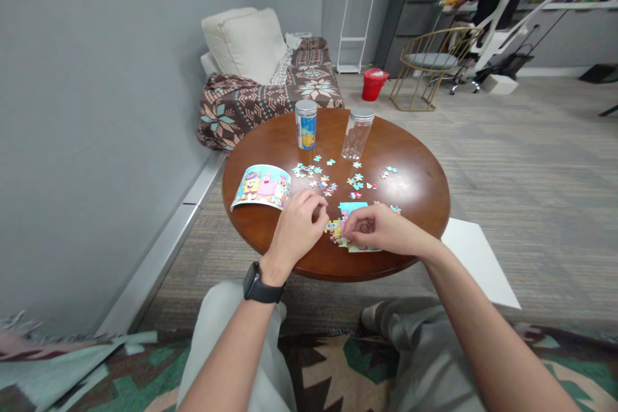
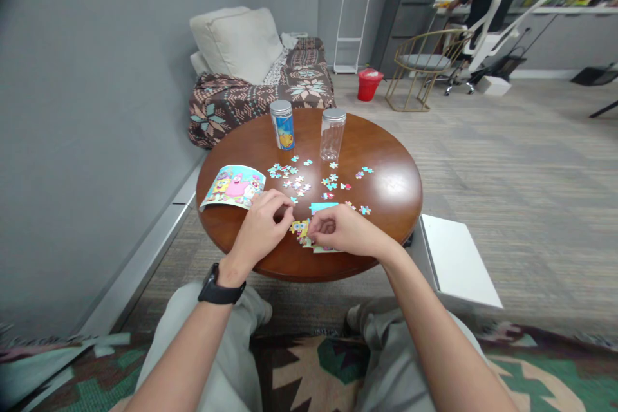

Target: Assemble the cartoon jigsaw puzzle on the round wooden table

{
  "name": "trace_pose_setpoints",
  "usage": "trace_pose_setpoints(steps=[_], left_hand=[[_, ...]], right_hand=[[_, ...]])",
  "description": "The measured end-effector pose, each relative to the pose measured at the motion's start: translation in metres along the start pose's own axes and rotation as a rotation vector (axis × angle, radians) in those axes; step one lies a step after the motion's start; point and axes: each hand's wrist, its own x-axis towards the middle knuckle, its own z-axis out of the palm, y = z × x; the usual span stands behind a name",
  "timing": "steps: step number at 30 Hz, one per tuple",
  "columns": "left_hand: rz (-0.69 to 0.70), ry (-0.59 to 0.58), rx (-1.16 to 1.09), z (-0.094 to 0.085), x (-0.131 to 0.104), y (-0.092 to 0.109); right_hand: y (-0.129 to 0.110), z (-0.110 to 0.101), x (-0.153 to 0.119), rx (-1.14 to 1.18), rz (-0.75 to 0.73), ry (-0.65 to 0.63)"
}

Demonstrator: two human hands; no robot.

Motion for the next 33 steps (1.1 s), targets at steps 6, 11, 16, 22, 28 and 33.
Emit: trace_pose_setpoints(steps=[6,11,16,22,28,33], left_hand=[[0.093,-0.207,-0.190,-0.014,-0.008,0.001],[0.171,-0.396,-0.279,-0.023,-0.017,-0.001],[0.204,-0.412,-0.212,-0.020,-0.019,-0.003],[0.233,-0.428,-0.164,-0.018,-0.018,-0.003],[0.221,-0.434,-0.183,-0.018,-0.019,-0.002],[0.191,-0.437,-0.198,-0.019,-0.019,-0.002]], right_hand=[[-0.003,0.000,0.001,-0.028,-0.003,0.005],[-0.005,0.001,0.002,-0.123,-0.067,0.027],[-0.006,0.003,0.002,-0.159,-0.095,0.007],[-0.006,0.005,0.002,-0.181,-0.078,0.012],[-0.006,0.007,0.002,-0.204,-0.093,0.015],[-0.007,0.000,0.000,-0.222,-0.147,0.033]])
